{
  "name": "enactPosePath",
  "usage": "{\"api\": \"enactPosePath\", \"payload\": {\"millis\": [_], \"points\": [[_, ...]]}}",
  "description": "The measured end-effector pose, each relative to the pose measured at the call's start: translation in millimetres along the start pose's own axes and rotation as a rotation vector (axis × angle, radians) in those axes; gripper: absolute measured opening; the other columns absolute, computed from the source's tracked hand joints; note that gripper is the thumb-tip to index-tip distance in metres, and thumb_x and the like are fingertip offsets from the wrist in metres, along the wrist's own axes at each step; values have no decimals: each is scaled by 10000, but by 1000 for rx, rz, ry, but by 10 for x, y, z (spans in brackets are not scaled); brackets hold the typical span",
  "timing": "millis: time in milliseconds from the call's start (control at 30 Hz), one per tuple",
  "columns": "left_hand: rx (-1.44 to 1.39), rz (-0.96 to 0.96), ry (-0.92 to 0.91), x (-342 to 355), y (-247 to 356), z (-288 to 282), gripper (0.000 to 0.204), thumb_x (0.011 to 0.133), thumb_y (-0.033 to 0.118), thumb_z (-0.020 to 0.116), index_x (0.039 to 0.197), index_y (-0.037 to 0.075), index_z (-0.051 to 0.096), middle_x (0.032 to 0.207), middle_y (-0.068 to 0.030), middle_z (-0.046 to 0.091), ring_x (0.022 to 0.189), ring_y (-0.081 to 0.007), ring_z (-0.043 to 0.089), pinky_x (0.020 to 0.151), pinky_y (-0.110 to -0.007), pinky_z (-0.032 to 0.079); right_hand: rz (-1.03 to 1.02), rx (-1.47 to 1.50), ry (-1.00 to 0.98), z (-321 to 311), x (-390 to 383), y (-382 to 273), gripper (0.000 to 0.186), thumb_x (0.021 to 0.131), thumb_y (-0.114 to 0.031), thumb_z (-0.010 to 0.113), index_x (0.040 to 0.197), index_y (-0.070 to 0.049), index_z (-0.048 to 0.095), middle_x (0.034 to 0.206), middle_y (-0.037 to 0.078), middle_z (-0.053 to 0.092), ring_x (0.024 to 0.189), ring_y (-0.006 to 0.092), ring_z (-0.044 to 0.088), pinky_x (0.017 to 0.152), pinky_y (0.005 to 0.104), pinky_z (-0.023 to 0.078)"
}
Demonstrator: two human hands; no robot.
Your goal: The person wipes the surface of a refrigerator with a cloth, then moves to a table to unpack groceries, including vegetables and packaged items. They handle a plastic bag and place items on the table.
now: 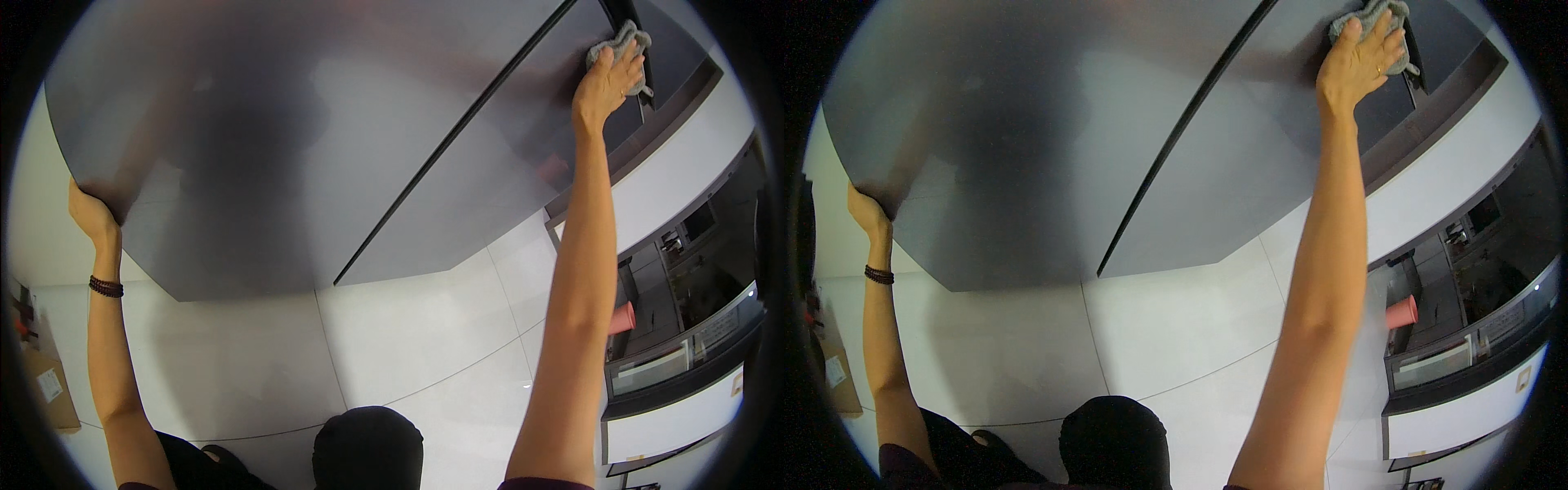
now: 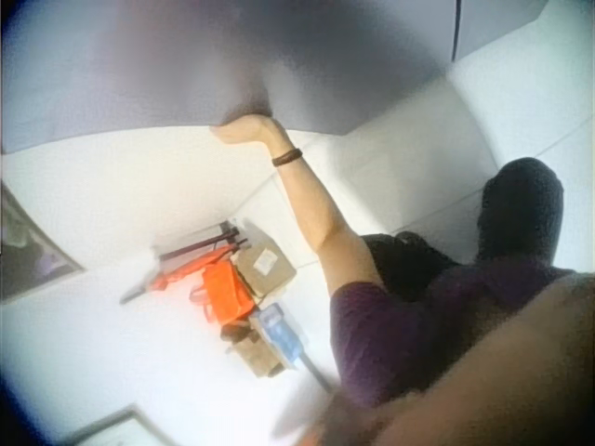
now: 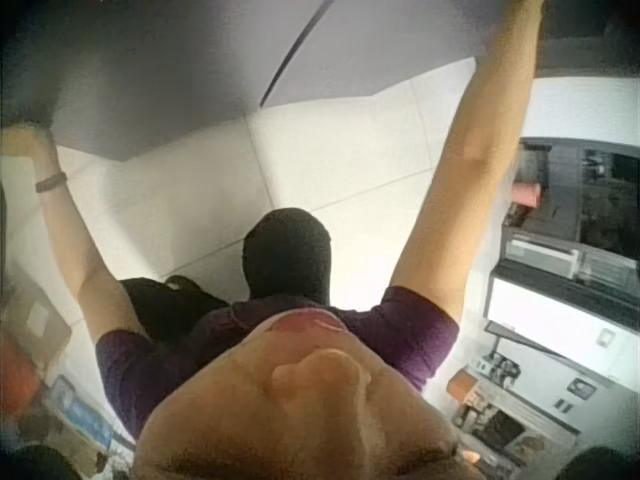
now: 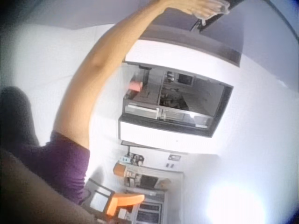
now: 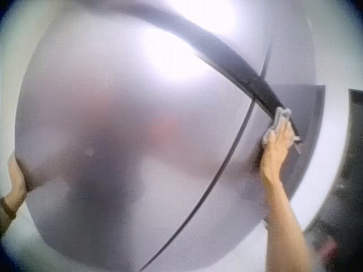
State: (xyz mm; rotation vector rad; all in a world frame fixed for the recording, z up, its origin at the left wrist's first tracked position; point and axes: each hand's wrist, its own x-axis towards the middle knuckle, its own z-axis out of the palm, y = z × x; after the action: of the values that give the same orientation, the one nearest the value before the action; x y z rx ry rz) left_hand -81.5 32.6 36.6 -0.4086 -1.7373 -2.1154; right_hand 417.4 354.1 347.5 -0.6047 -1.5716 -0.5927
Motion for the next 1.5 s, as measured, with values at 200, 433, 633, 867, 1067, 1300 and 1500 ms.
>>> {"api": "enactPosePath", "payload": {"millis": [200,433,633,867,1067,1300,1500], "points": [[-10,21,17,-94,70,80,380,972,180,330,1144,-46,583,1067,-133,632,947,-218,566,871,-315,428,370,-207,136,194,-1223,391,540,1003,-332,312,1469,-74,224,1509,228,182,1391,396,174,1133,482,154],[22,79,1,-92,46,137,388,978,175,321,1169,-55,568,1094,-148,626,985,-231,562,891,-323,420,1459,367,311,161,-3083,463,561,983,-377,277,1432,-41,290,1488,175,275,1317,332,322,1103,473,214],[-52,108,-68,13,-286,82,367,990,207,332,1082,-43,585,1026,-103,615,931,-190,531,860,-305,415,1422,633,318,58,-1896,458,578,944,-412,354,1382,-37,320,1408,170,379,1243,326,416,1063,487,291],[31,139,6,213,-636,-230,372,987,250,334,1077,-30,562,1085,-116,582,1008,-213,508,932,-335,386,548,-224,135,-40,-168,1017,448,990,-274,280,1307,-6,449,1433,178,346,1247,389,379,1057,477,315],[-5,13,69,340,-549,-281,368,970,235,337,1132,-15,553,1151,-116,568,1047,-228,514,963,-345,387,823,67,278,-198,-584,1814,521,966,-389,287,1228,0,514,1281,206,487,1190,346,454,1019,438,351],[-6,49,57,448,-508,-373,362,970,234,341,1130,-13,551,1153,-112,563,1048,-225,510,963,-344,386,1362,533,214,-138,-2413,2078,735,925,-590,221,1377,-32,377,1403,151,386,1240,304,393,1049,450,262],[-9,65,41,478,-403,-358,356,970,233,344,1128,-11,549,1154,-108,558,1049,-223,506,964,-343,386,1749,873,180,-7,-4594,1742,802,915,-641,151,1489,-84,86,1541,146,123,1388,325,190,1136,470,122]]}}
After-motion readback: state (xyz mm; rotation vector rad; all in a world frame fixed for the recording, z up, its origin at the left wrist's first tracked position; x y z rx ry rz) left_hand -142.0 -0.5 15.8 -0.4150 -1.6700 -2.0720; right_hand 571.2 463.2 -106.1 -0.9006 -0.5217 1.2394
